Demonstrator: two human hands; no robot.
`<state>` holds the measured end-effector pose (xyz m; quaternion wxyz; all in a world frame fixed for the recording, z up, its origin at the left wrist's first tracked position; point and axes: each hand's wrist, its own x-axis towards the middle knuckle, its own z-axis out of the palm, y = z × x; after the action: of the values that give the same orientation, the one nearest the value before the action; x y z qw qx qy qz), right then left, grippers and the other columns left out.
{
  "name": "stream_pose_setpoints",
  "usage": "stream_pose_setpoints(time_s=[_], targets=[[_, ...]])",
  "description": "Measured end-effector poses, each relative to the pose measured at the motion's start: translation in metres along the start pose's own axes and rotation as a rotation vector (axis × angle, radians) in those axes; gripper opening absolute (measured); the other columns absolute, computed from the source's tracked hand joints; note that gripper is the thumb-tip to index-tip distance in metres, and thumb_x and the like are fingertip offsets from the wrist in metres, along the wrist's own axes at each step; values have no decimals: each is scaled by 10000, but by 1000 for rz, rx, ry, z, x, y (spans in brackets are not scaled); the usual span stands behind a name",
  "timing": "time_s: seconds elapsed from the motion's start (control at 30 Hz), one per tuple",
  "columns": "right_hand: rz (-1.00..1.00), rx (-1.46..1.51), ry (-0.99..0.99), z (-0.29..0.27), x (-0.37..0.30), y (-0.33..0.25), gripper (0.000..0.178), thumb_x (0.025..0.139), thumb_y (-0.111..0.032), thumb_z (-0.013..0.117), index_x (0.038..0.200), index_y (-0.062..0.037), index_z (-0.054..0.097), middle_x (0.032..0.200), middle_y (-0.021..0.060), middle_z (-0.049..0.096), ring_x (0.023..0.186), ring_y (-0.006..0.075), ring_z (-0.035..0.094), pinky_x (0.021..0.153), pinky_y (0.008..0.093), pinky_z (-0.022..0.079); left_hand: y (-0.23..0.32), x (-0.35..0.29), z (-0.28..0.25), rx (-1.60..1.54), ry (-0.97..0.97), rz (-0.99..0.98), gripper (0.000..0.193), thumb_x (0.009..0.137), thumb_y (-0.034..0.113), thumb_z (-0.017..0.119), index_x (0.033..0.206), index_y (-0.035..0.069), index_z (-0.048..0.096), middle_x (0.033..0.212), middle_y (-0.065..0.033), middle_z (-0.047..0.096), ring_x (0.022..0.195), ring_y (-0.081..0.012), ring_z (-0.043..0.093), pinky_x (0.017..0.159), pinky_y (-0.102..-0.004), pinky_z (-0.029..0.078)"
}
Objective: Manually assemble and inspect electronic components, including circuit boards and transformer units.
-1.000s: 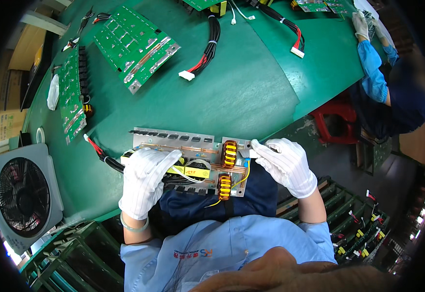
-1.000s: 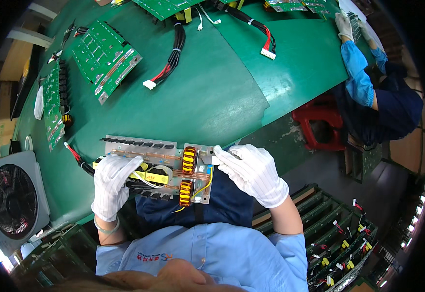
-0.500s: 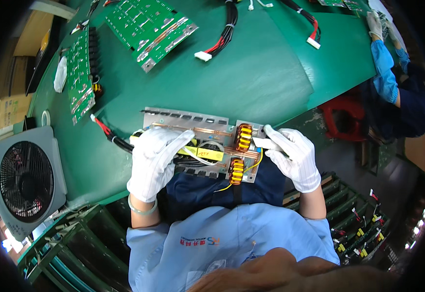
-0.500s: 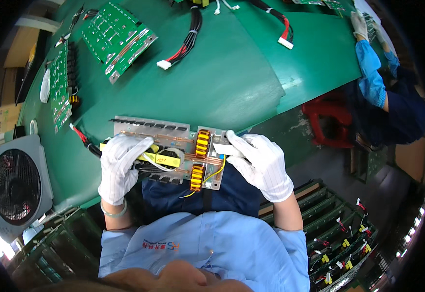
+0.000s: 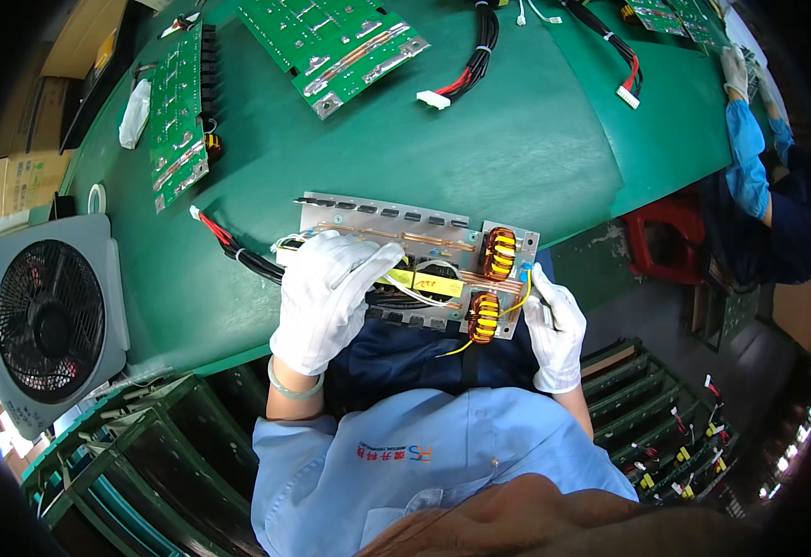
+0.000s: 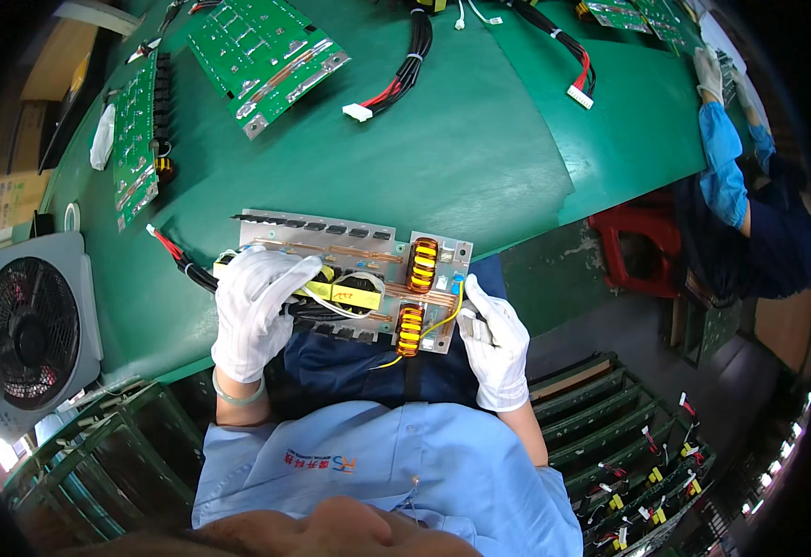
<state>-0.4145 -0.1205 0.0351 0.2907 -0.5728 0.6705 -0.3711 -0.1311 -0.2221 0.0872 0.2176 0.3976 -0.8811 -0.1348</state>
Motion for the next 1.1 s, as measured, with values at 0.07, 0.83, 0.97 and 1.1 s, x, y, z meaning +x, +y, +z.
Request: stream_pose_setpoints(time_s=[0.07,0.83,0.97,1.1], targets=[[-19,-3,-4,-1,0,-1,425,772,31,708,1191,35,645,1052,146,702,858,247,647,780,307,516,-1,-4,2,-57,32,-31,547,612,-41,604,1130,126,655,925,-52,644,876,-263,623,928,-470,456],[-426,-88,-149,-1,3,-18,469,739,29,681,1204,15,629,1044,207,674,749,293,682,594,326,535,-11,-43,-21,284,123,-181,431,770,347,718,1167,186,664,1224,-47,616,1146,-291,552,1082,-505,307],[-487,-81,-101,-2,4,-24,479,770,0,707,1238,20,607,1058,223,666,795,326,682,638,344,544,-17,-48,-28,79,59,-236,468,768,219,735,1220,144,641,1297,-102,596,1239,-352,515,1090,-515,318],[-473,-75,-126,-3,7,-29,492,812,-136,722,1258,25,592,1104,232,650,829,333,683,654,347,547,-16,-40,-30,-26,72,-214,494,742,29,637,1234,56,611,1246,-140,612,1189,-364,541,1069,-468,370]])
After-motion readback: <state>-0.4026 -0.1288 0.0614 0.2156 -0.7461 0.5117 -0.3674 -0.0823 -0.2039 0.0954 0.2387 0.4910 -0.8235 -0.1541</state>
